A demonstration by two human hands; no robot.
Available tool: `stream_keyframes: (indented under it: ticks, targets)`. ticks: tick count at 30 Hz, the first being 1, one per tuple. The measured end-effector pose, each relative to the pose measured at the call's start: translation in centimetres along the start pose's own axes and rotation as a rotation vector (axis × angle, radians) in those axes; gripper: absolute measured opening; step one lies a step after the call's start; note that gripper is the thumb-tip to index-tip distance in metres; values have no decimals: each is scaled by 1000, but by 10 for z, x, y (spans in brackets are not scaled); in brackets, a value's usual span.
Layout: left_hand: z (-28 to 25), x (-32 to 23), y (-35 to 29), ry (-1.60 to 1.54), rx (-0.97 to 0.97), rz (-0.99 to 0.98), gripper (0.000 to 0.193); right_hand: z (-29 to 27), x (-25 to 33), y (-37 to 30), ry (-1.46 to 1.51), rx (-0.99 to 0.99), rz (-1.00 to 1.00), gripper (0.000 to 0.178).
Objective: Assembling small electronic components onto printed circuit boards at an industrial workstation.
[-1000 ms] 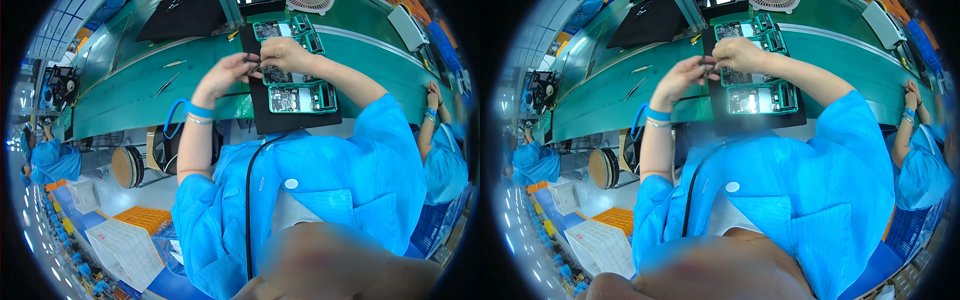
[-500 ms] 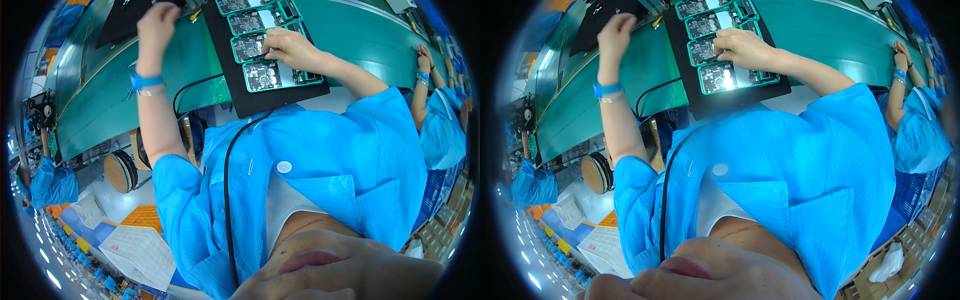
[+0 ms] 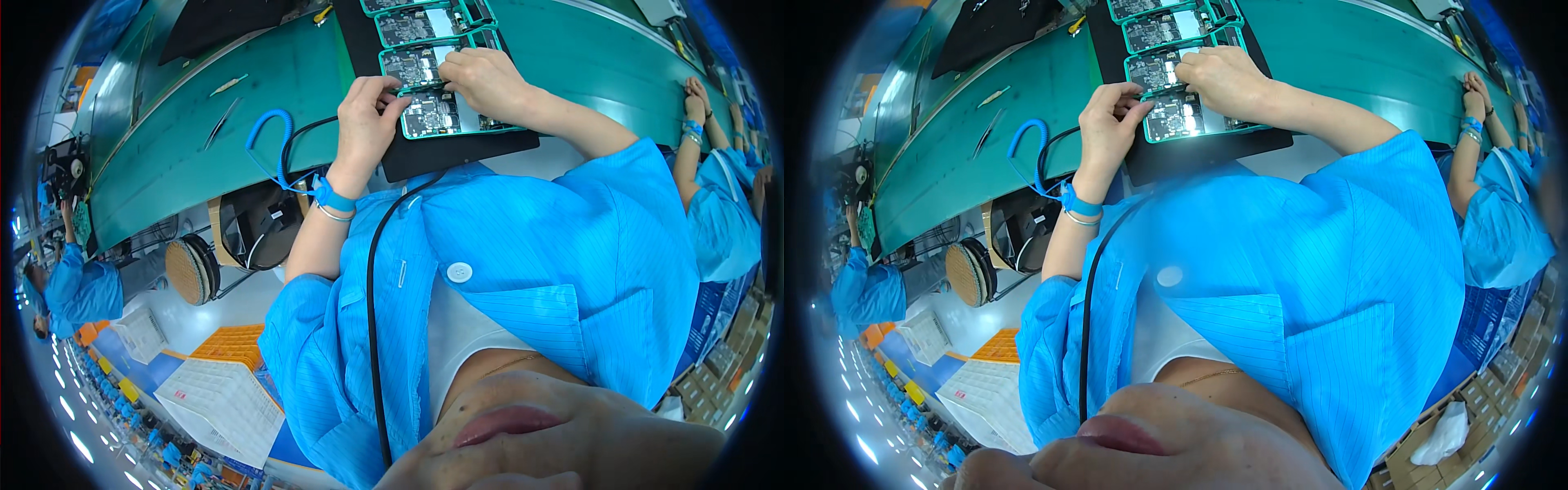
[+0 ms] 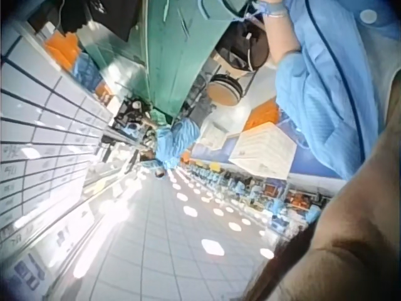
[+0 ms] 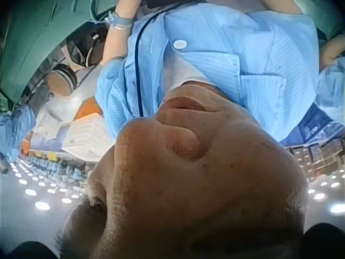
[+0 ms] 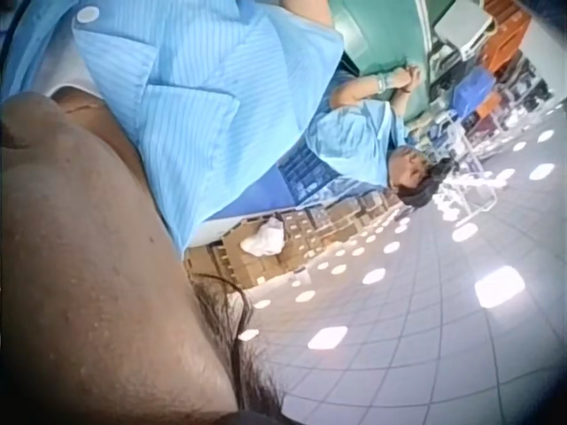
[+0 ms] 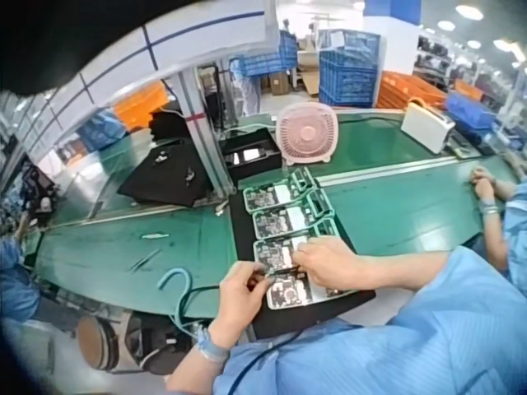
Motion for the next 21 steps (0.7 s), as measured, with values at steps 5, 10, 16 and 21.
stream_keyframes:
  ticks: [5, 10, 16, 21]
  targets:
    - [1, -1, -6, 37, -23, 9, 22, 3, 5, 1, -91, 23, -6, 10]
    - [3, -1, -15, 9, 1, -22, 24, 10, 5, 2, -138, 88, -10, 14]
    - [0, -11, -26, -36, -26, -87, 33, 10, 10, 0, -76, 100, -29, 15]
    - [14, -5, -25, 97, 110, -53, 24, 10, 13, -1, -63, 58, -90, 14]
Point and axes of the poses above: each hand's wrist, its own y-axis towards the middle knuckle, its own z-axis out of the palm, x = y × z, the point moved 9 cm from there along y, towards the middle knuckle, and after that the axes turned 8 degrees about -x, right-handed, at the moved point
